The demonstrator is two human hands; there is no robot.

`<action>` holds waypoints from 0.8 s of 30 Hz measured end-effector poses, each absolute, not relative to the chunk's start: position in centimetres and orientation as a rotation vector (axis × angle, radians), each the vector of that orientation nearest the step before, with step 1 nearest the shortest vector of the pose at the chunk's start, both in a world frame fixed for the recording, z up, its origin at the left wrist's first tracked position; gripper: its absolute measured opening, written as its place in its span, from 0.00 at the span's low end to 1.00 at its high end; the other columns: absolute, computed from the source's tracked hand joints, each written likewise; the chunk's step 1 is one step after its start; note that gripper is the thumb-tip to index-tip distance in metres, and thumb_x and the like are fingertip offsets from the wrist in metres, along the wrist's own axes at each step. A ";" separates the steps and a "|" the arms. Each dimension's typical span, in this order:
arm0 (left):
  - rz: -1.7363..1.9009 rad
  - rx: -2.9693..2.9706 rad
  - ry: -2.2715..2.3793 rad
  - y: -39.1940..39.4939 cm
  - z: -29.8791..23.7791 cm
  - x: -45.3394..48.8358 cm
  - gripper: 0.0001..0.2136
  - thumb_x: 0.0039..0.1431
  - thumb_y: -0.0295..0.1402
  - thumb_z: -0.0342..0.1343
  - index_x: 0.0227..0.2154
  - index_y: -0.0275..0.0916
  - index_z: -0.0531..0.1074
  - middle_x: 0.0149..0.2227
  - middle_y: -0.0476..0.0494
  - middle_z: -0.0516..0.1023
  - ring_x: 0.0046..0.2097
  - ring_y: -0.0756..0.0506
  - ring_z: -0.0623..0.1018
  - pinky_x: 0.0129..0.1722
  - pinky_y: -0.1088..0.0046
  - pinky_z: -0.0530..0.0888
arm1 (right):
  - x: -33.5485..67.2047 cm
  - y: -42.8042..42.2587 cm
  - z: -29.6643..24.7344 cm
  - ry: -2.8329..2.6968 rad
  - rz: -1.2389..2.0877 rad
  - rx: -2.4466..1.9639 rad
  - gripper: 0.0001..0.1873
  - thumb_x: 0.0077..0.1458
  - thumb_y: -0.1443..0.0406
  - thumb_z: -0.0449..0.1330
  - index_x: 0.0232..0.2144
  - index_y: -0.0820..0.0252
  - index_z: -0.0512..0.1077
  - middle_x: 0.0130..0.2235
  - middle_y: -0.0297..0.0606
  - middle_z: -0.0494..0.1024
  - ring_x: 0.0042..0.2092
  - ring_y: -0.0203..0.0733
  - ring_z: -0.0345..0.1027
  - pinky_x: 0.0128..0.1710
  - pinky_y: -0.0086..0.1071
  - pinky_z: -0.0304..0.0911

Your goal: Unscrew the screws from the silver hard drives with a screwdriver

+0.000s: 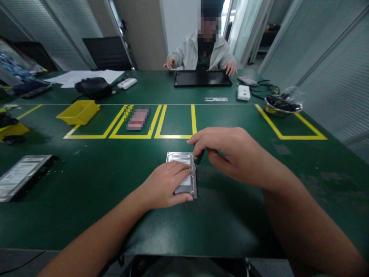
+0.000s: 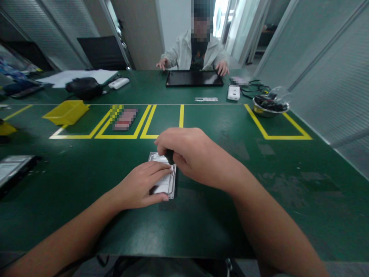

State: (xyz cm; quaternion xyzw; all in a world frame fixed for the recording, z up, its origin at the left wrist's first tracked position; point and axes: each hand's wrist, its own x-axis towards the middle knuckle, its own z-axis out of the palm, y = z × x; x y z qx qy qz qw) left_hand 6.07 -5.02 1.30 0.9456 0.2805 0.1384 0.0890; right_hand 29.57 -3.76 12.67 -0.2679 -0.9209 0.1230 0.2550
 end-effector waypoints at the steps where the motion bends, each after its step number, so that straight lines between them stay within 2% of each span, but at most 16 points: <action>1: 0.403 2.812 0.836 -5.0 1.3 6.1 0.32 0.61 0.55 0.53 0.56 0.32 0.67 0.56 0.33 0.72 0.56 0.34 0.71 0.56 0.53 0.69 | 29.6 -3.7 12.6 -2.502 0.344 -0.730 0.16 0.52 0.80 0.51 0.37 0.63 0.74 0.43 0.37 0.78 0.46 0.37 0.71 0.48 0.29 0.62; 7: 0.394 2.810 0.839 -5.1 1.3 6.0 0.32 0.61 0.56 0.52 0.56 0.33 0.67 0.56 0.34 0.72 0.57 0.34 0.71 0.57 0.53 0.68 | 29.7 -3.5 12.7 -2.513 0.357 -0.753 0.15 0.53 0.79 0.51 0.35 0.62 0.74 0.42 0.36 0.79 0.45 0.36 0.72 0.47 0.28 0.62; 14: 0.420 2.816 0.844 -5.1 1.3 6.0 0.32 0.60 0.55 0.54 0.56 0.32 0.68 0.56 0.33 0.73 0.56 0.34 0.72 0.56 0.53 0.69 | 29.8 -3.7 13.0 -2.519 0.283 -0.713 0.17 0.55 0.78 0.52 0.42 0.65 0.75 0.47 0.40 0.77 0.48 0.37 0.70 0.49 0.27 0.62; 24: 0.406 2.813 0.845 -5.1 1.5 6.0 0.33 0.60 0.55 0.53 0.57 0.33 0.67 0.56 0.33 0.72 0.57 0.34 0.71 0.57 0.52 0.69 | 29.6 -3.7 12.7 -2.499 0.222 -0.816 0.12 0.61 0.71 0.55 0.45 0.66 0.75 0.42 0.41 0.74 0.43 0.39 0.67 0.44 0.31 0.61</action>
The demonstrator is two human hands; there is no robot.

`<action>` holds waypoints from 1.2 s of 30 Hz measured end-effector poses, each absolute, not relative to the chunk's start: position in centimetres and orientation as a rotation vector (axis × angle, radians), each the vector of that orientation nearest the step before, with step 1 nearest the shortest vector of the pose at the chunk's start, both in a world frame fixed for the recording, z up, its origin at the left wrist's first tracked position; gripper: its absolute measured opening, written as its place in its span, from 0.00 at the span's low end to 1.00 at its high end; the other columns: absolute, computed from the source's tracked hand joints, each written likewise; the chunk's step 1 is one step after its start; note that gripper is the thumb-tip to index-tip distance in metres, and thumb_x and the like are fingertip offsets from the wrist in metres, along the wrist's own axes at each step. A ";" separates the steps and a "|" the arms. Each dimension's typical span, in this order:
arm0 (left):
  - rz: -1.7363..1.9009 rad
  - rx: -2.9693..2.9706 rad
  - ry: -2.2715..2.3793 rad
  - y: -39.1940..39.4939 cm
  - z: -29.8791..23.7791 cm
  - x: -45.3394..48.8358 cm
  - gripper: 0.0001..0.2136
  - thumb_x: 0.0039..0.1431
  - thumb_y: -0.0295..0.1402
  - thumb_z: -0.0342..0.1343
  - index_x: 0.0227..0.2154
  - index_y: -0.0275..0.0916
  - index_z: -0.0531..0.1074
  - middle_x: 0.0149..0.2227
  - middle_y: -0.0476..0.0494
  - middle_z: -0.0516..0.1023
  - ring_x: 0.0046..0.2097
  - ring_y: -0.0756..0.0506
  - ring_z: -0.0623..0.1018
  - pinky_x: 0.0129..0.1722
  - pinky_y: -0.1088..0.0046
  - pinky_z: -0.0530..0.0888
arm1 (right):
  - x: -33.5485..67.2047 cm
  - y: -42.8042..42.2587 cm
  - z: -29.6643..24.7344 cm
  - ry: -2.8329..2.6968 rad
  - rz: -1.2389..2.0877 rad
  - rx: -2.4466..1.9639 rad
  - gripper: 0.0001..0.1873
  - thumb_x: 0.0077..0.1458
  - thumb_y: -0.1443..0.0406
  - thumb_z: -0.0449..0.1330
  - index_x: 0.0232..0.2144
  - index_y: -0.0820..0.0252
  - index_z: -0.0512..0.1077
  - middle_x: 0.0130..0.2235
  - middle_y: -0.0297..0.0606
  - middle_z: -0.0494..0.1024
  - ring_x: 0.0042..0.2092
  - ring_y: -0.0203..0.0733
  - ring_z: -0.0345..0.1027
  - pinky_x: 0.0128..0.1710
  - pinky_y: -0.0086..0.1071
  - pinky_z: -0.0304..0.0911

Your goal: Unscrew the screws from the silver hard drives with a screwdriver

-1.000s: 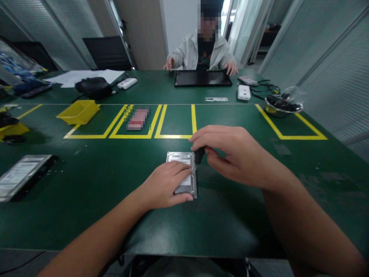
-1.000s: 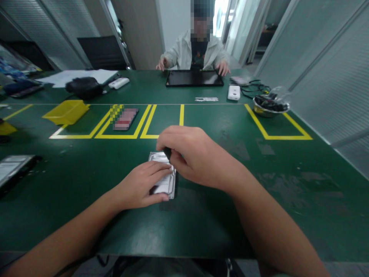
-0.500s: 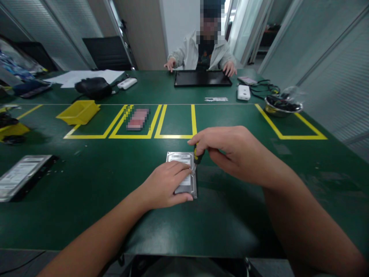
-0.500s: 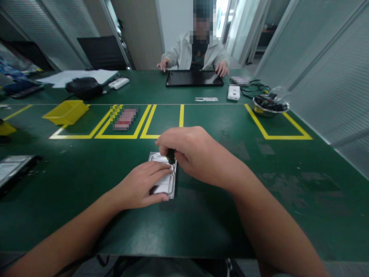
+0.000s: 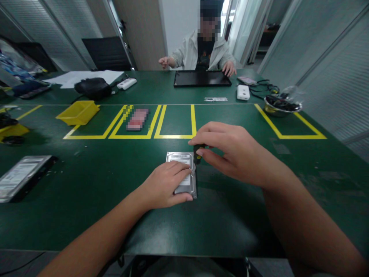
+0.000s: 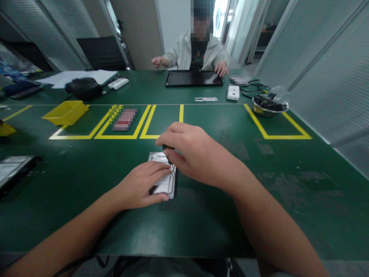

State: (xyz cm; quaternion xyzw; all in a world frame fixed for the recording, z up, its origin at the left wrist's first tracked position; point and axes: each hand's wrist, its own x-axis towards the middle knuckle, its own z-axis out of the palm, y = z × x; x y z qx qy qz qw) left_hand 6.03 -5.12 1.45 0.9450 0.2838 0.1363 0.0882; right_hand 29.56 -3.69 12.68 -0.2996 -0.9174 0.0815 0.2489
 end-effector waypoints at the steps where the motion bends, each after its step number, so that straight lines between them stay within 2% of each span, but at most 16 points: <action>1: 0.403 2.813 0.846 -5.1 1.4 6.1 0.33 0.60 0.55 0.53 0.58 0.33 0.67 0.56 0.33 0.72 0.57 0.34 0.71 0.57 0.52 0.69 | 29.5 -3.7 12.7 -2.498 0.206 -0.828 0.12 0.61 0.70 0.56 0.44 0.66 0.76 0.41 0.41 0.74 0.42 0.39 0.67 0.42 0.31 0.60; 10: 0.421 2.824 0.835 -5.1 1.5 6.1 0.32 0.60 0.55 0.54 0.57 0.33 0.67 0.55 0.33 0.73 0.56 0.34 0.72 0.57 0.53 0.69 | 29.1 -3.8 12.6 -2.527 0.124 -0.925 0.11 0.63 0.64 0.59 0.42 0.66 0.77 0.36 0.40 0.70 0.37 0.39 0.64 0.36 0.31 0.57; 19: 0.416 2.827 0.833 -5.2 1.5 6.0 0.32 0.60 0.56 0.53 0.57 0.33 0.68 0.56 0.33 0.73 0.57 0.34 0.71 0.57 0.53 0.68 | 29.0 -4.0 12.6 -2.577 0.135 -1.015 0.13 0.62 0.64 0.59 0.46 0.65 0.74 0.40 0.42 0.73 0.41 0.42 0.67 0.40 0.33 0.58; 24: 0.394 2.830 0.823 -5.2 1.5 5.8 0.34 0.60 0.57 0.52 0.57 0.33 0.67 0.56 0.32 0.72 0.57 0.34 0.71 0.58 0.53 0.68 | 28.9 -4.2 12.6 -2.568 0.112 -1.036 0.10 0.62 0.64 0.58 0.43 0.66 0.74 0.40 0.42 0.76 0.40 0.43 0.69 0.40 0.33 0.58; 31: 0.387 2.821 0.808 -5.2 1.7 5.6 0.34 0.59 0.58 0.53 0.58 0.36 0.66 0.57 0.32 0.71 0.57 0.33 0.72 0.57 0.51 0.68 | 28.8 -4.2 12.1 -2.578 0.102 -1.102 0.14 0.61 0.63 0.59 0.48 0.64 0.71 0.42 0.41 0.78 0.40 0.42 0.71 0.39 0.32 0.58; 36: 0.460 2.782 0.810 -4.8 2.4 5.0 0.33 0.59 0.57 0.54 0.58 0.36 0.66 0.58 0.33 0.71 0.58 0.34 0.71 0.59 0.52 0.67 | 28.9 -4.4 12.3 -2.571 0.070 -1.097 0.14 0.61 0.63 0.59 0.48 0.65 0.72 0.42 0.41 0.78 0.40 0.42 0.71 0.40 0.32 0.59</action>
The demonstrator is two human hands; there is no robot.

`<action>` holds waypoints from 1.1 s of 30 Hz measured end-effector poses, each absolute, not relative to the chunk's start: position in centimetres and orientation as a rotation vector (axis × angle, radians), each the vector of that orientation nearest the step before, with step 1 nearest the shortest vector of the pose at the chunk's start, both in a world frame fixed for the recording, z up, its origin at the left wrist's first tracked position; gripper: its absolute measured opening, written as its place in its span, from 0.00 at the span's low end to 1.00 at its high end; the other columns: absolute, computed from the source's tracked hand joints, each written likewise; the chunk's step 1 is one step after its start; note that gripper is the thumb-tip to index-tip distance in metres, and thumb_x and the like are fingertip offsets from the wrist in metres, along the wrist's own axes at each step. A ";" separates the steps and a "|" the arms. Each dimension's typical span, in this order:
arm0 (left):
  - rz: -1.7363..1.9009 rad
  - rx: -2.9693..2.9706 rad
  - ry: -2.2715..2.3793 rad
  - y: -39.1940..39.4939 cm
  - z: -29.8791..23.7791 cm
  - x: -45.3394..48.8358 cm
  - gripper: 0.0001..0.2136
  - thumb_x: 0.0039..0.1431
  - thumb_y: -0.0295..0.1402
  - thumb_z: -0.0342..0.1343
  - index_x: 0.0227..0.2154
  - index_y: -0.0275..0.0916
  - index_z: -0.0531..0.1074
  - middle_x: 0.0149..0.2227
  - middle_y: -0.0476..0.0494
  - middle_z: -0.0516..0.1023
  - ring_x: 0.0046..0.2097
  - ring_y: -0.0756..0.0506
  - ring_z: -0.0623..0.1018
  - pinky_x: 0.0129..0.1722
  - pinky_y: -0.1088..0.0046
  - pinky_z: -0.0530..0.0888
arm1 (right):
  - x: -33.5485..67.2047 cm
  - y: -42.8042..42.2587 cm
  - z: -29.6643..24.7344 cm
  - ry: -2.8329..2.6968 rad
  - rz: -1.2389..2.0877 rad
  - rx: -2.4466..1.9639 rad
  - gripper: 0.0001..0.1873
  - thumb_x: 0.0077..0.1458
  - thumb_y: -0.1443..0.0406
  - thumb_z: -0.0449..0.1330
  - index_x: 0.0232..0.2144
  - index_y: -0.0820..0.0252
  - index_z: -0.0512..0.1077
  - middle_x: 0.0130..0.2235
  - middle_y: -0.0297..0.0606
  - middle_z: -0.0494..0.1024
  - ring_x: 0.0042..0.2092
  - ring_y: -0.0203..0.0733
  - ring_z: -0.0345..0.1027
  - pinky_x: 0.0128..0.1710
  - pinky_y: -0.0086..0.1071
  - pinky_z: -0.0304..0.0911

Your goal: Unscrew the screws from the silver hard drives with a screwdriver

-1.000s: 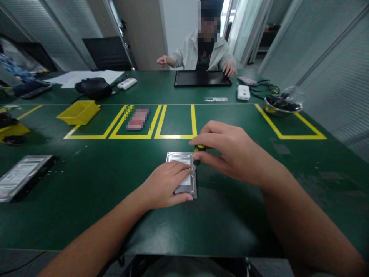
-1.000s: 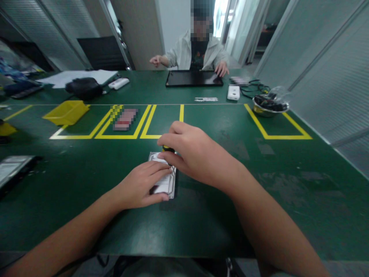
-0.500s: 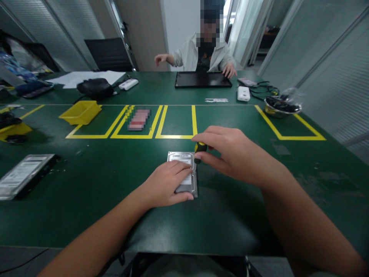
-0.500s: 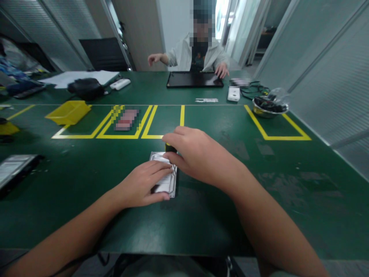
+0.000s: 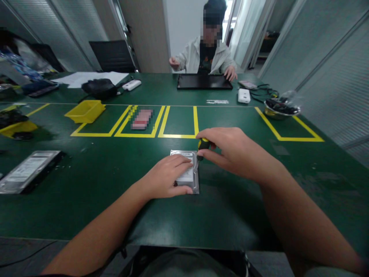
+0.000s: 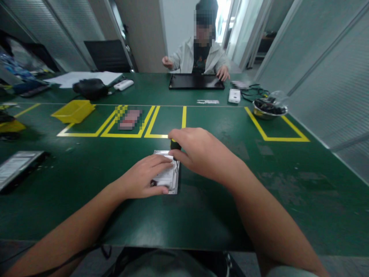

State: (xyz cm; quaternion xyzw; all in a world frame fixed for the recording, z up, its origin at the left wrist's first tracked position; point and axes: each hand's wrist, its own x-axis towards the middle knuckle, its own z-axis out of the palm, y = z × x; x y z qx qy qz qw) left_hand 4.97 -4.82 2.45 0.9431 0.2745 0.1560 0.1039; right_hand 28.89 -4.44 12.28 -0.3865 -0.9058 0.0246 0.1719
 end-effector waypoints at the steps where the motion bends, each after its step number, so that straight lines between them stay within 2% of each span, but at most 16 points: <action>1: 0.481 2.771 0.824 -4.6 2.7 4.7 0.33 0.59 0.57 0.54 0.59 0.36 0.65 0.58 0.33 0.70 0.59 0.34 0.70 0.59 0.51 0.66 | 29.0 -4.6 12.5 -2.558 0.058 -1.080 0.14 0.61 0.63 0.59 0.48 0.64 0.72 0.42 0.41 0.78 0.39 0.41 0.71 0.40 0.32 0.59; 4: 0.507 2.716 0.912 -3.9 3.2 3.5 0.38 0.57 0.57 0.57 0.63 0.37 0.60 0.62 0.31 0.66 0.62 0.32 0.65 0.62 0.49 0.63 | 29.5 -5.1 13.4 -2.502 -0.007 -1.043 0.14 0.61 0.62 0.59 0.47 0.63 0.72 0.42 0.39 0.78 0.38 0.39 0.70 0.41 0.31 0.60; 11: 0.255 2.489 1.040 -1.7 2.2 -0.1 0.59 0.46 0.59 0.64 0.71 0.36 0.36 0.71 0.25 0.44 0.70 0.26 0.51 0.65 0.43 0.57 | 30.7 -6.4 14.9 -2.428 -0.215 -1.121 0.15 0.61 0.57 0.58 0.45 0.60 0.72 0.39 0.39 0.78 0.36 0.42 0.70 0.38 0.34 0.60; 14: 0.203 2.416 0.978 -0.8 1.5 -1.4 0.62 0.45 0.58 0.66 0.71 0.39 0.31 0.71 0.25 0.43 0.70 0.26 0.52 0.65 0.43 0.57 | 30.7 -6.8 15.0 -2.424 -0.309 -1.215 0.15 0.60 0.55 0.58 0.41 0.59 0.72 0.37 0.39 0.77 0.35 0.43 0.69 0.34 0.34 0.57; 18: 0.216 2.391 0.912 -0.1 0.9 -2.1 0.60 0.46 0.55 0.67 0.71 0.42 0.31 0.72 0.27 0.42 0.70 0.28 0.53 0.66 0.45 0.57 | 30.5 -7.6 15.1 -2.426 -0.416 -1.359 0.18 0.61 0.50 0.55 0.38 0.59 0.68 0.32 0.39 0.75 0.30 0.42 0.64 0.28 0.32 0.50; 24: 0.253 2.321 0.880 -0.1 0.7 -2.1 0.61 0.46 0.53 0.68 0.71 0.40 0.31 0.69 0.24 0.52 0.70 0.30 0.55 0.66 0.45 0.56 | 30.0 -10.2 15.5 -2.369 -0.694 -1.507 0.14 0.61 0.53 0.55 0.35 0.58 0.64 0.26 0.39 0.69 0.26 0.41 0.57 0.27 0.33 0.39; 31: 0.286 2.331 0.930 -0.1 0.5 -1.8 0.62 0.43 0.54 0.69 0.71 0.39 0.35 0.70 0.23 0.49 0.70 0.28 0.54 0.66 0.42 0.54 | 29.6 -14.0 16.3 -2.309 -0.801 -1.640 0.16 0.60 0.53 0.54 0.29 0.55 0.58 0.22 0.35 0.60 0.22 0.37 0.46 0.26 0.32 0.35; 33: 0.289 2.346 0.953 -0.2 0.4 -1.6 0.61 0.42 0.54 0.69 0.71 0.39 0.37 0.70 0.23 0.48 0.70 0.27 0.54 0.65 0.41 0.55 | 29.7 -14.2 15.9 -2.247 -0.800 -1.697 0.16 0.61 0.52 0.54 0.29 0.56 0.58 0.23 0.36 0.61 0.22 0.37 0.47 0.26 0.32 0.35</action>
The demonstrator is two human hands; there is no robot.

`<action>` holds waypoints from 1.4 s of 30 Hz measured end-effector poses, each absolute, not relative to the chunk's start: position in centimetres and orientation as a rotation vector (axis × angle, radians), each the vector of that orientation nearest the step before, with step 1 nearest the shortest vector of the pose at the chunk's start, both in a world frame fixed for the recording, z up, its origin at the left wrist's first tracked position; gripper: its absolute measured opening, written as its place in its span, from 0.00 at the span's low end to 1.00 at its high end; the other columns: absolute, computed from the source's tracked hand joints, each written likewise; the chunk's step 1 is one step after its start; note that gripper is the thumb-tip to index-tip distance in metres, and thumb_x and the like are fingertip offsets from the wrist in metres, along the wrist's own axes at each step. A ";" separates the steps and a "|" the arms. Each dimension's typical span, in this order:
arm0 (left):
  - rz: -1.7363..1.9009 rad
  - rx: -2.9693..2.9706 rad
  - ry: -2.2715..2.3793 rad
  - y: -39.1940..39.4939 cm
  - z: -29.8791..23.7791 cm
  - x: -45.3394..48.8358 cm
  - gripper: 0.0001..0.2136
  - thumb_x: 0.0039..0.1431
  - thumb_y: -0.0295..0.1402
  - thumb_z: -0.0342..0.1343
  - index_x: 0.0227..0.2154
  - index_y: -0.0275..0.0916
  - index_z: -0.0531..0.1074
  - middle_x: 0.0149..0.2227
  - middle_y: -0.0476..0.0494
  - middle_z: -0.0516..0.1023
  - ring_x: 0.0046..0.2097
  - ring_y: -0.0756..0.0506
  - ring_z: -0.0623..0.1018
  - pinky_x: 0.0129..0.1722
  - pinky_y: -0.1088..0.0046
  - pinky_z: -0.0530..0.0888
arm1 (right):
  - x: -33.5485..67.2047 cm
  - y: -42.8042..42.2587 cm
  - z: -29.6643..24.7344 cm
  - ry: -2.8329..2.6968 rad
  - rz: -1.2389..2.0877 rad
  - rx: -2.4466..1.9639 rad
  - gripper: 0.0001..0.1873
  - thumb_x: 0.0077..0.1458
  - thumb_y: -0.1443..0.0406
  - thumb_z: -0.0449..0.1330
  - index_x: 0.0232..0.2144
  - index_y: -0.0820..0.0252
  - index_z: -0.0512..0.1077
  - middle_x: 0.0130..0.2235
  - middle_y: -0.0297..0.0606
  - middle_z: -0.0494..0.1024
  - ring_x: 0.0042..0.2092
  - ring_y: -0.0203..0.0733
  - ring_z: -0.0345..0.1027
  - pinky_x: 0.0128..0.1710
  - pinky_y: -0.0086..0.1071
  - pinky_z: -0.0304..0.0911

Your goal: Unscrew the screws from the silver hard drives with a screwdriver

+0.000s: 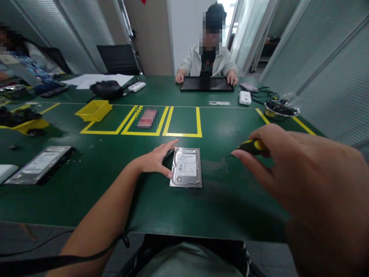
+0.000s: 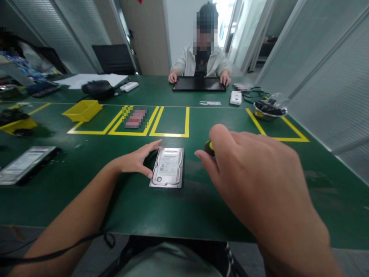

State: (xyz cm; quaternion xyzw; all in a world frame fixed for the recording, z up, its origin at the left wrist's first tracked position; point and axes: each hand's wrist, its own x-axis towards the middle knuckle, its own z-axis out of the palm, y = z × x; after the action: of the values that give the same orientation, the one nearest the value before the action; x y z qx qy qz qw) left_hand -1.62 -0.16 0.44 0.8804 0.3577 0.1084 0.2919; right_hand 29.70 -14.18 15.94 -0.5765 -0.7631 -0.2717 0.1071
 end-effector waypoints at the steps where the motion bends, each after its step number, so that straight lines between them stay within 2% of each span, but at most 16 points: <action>1: 0.289 2.350 0.957 -0.2 0.4 -1.6 0.61 0.42 0.54 0.69 0.71 0.39 0.37 0.70 0.23 0.49 0.69 0.26 0.54 0.65 0.41 0.56 | 29.8 -14.1 15.6 -2.209 -0.797 -1.734 0.16 0.61 0.52 0.53 0.29 0.56 0.59 0.23 0.37 0.63 0.23 0.37 0.49 0.26 0.32 0.35; 8: 0.320 2.317 0.936 -0.5 0.6 -1.5 0.60 0.44 0.54 0.68 0.71 0.39 0.36 0.67 0.22 0.55 0.69 0.26 0.56 0.64 0.39 0.55 | 31.3 -10.7 10.6 -2.054 -0.766 -1.998 0.19 0.62 0.49 0.53 0.33 0.59 0.64 0.24 0.37 0.69 0.23 0.37 0.57 0.24 0.31 0.37; 13: 0.300 2.323 0.968 -0.5 0.4 -1.2 0.60 0.44 0.55 0.68 0.71 0.40 0.36 0.68 0.21 0.53 0.68 0.25 0.57 0.63 0.38 0.56 | 31.9 -8.7 7.3 -1.949 -0.663 -2.089 0.19 0.64 0.50 0.51 0.39 0.61 0.66 0.29 0.41 0.74 0.27 0.41 0.64 0.25 0.31 0.40; 19: 0.289 2.356 0.974 -0.7 0.5 -0.2 0.59 0.45 0.57 0.66 0.71 0.39 0.37 0.68 0.22 0.53 0.69 0.25 0.53 0.64 0.37 0.53 | 31.6 -8.2 4.8 -2.068 -0.614 -2.090 0.16 0.66 0.55 0.48 0.37 0.62 0.65 0.31 0.43 0.75 0.30 0.44 0.70 0.25 0.32 0.42; 24: 0.260 2.313 0.951 -0.5 0.5 0.4 0.59 0.46 0.57 0.65 0.71 0.38 0.34 0.71 0.27 0.47 0.72 0.28 0.36 0.65 0.35 0.36 | 31.7 -7.3 3.8 -2.156 -0.454 -2.228 0.13 0.65 0.56 0.48 0.41 0.61 0.63 0.31 0.43 0.77 0.32 0.50 0.75 0.24 0.32 0.43; 28: 0.274 2.280 0.939 -0.5 0.3 0.8 0.60 0.48 0.56 0.65 0.71 0.38 0.30 0.70 0.28 0.49 0.72 0.30 0.34 0.65 0.39 0.29 | 32.0 -5.9 2.6 -2.176 -0.279 -2.342 0.16 0.65 0.54 0.48 0.45 0.60 0.62 0.32 0.44 0.78 0.34 0.56 0.77 0.26 0.33 0.54; 33: 0.280 2.214 0.925 -0.5 0.4 1.4 0.60 0.48 0.54 0.66 0.71 0.38 0.29 0.71 0.31 0.46 0.72 0.33 0.36 0.68 0.46 0.31 | 32.3 -4.7 1.5 -2.176 -0.162 -2.372 0.19 0.65 0.53 0.46 0.47 0.60 0.62 0.33 0.46 0.79 0.36 0.57 0.77 0.32 0.38 0.63; 38: 0.293 2.164 0.932 -0.3 0.4 1.8 0.60 0.48 0.52 0.67 0.71 0.38 0.31 0.71 0.31 0.45 0.72 0.32 0.40 0.69 0.48 0.34 | 32.5 -4.4 1.3 -2.157 -0.072 -2.392 0.21 0.65 0.52 0.44 0.49 0.61 0.61 0.35 0.48 0.79 0.37 0.58 0.77 0.34 0.41 0.65; 42: 0.313 2.131 0.911 -0.2 0.4 2.1 0.59 0.48 0.51 0.67 0.71 0.39 0.32 0.72 0.32 0.41 0.72 0.30 0.45 0.70 0.48 0.43 | 32.6 -4.6 1.3 -2.161 -0.032 -2.375 0.20 0.65 0.53 0.44 0.49 0.61 0.61 0.35 0.49 0.79 0.38 0.59 0.77 0.34 0.42 0.66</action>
State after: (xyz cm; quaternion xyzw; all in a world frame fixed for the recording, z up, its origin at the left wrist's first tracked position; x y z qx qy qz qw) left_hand 2.14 -0.17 0.41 0.8387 0.3586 0.1233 0.3910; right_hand 32.56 -4.55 1.29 -0.7392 -0.6725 -0.0101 -0.0348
